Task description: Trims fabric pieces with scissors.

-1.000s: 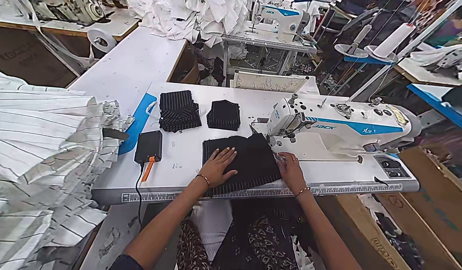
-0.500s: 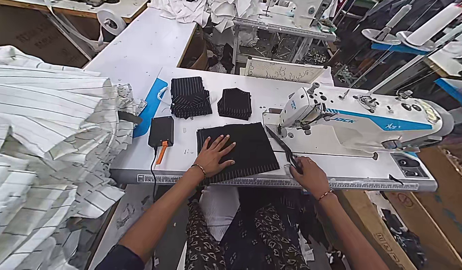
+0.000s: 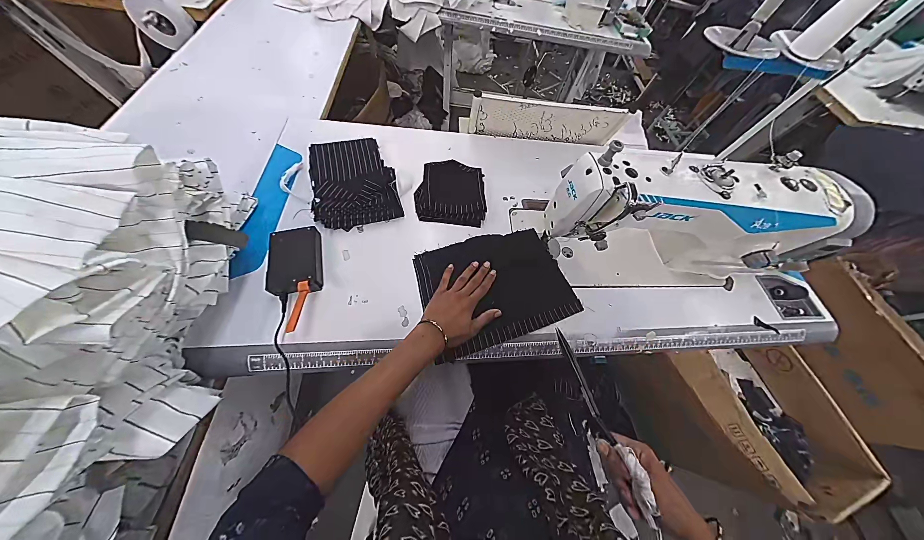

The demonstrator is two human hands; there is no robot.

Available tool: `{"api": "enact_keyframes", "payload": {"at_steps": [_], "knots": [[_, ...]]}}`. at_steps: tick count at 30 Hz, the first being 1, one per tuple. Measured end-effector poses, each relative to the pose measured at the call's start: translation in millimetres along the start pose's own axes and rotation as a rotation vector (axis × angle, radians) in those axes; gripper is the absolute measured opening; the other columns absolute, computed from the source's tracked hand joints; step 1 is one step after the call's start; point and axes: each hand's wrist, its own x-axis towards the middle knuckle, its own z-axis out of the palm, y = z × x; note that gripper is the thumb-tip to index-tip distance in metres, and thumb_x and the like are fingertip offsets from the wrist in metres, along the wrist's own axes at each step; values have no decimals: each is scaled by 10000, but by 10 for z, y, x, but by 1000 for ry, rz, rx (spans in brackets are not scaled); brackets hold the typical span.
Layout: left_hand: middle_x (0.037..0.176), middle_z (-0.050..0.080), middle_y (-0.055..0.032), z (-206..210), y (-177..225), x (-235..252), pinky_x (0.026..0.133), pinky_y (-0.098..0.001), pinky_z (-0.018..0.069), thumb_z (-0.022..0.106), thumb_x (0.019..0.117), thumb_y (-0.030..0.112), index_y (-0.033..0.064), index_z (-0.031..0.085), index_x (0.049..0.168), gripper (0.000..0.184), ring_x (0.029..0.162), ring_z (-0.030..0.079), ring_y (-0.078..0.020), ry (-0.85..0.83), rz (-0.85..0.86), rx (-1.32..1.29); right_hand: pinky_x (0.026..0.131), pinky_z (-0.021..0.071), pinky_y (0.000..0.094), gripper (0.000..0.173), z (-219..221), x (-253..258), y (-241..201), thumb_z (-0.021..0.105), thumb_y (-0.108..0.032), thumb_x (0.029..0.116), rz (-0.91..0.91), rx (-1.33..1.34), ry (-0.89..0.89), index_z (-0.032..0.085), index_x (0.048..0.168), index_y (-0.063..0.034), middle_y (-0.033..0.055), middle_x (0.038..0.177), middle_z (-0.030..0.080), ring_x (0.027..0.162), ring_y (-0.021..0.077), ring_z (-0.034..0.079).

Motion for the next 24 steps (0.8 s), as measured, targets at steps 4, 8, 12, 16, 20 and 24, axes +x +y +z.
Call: {"api": "enact_keyframes", "payload": {"at_steps": [4,8,12,16,20,24], "knots": [[1736,81,8,-1,9,23,1236,-624,-42,211,1058,630,269,158,1660,704,1600,16,-213,6,5,8,434,434,176,296,131,80,-47,615,-437,976,11,-21,-112,574,829,-183,-101,554,503,443,11,494],[1736,70,13,-6,10,8,1236,-624,-46,212,1057,633,269,153,1660,708,1600,6,-210,-1,3,6,480,426,168,239,308,258,-200,594,-385,985,32,-137,-189,544,881,-175,-120,583,477,480,-7,476],[1738,52,2,-4,7,4,1232,-631,-51,209,1021,704,253,139,1663,787,1601,-6,-216,-17,6,12,510,434,177,301,406,488,-294,618,-447,977,31,-184,-216,532,932,-161,-107,619,470,508,4,477],[1740,15,1,-19,0,-4,1226,-639,-68,254,938,819,254,107,1666,933,1600,-34,-226,-41,13,24,519,432,181,346,467,583,-327,623,-504,963,6,-201,-213,534,921,-173,-109,629,460,520,5,474],[1740,13,1,-30,2,-6,1222,-645,-72,304,909,843,253,101,1666,982,1599,-36,-220,-56,19,16,486,415,190,338,467,542,-316,652,-454,961,-37,-232,-166,551,801,-174,-103,571,471,479,10,471],[1739,26,7,-27,3,-8,1224,-640,-69,322,908,841,258,107,1665,979,1600,-29,-219,-53,25,17,458,404,194,342,541,483,-239,691,-423,946,-53,-221,-89,567,751,-171,-98,538,477,449,11,463]]}}
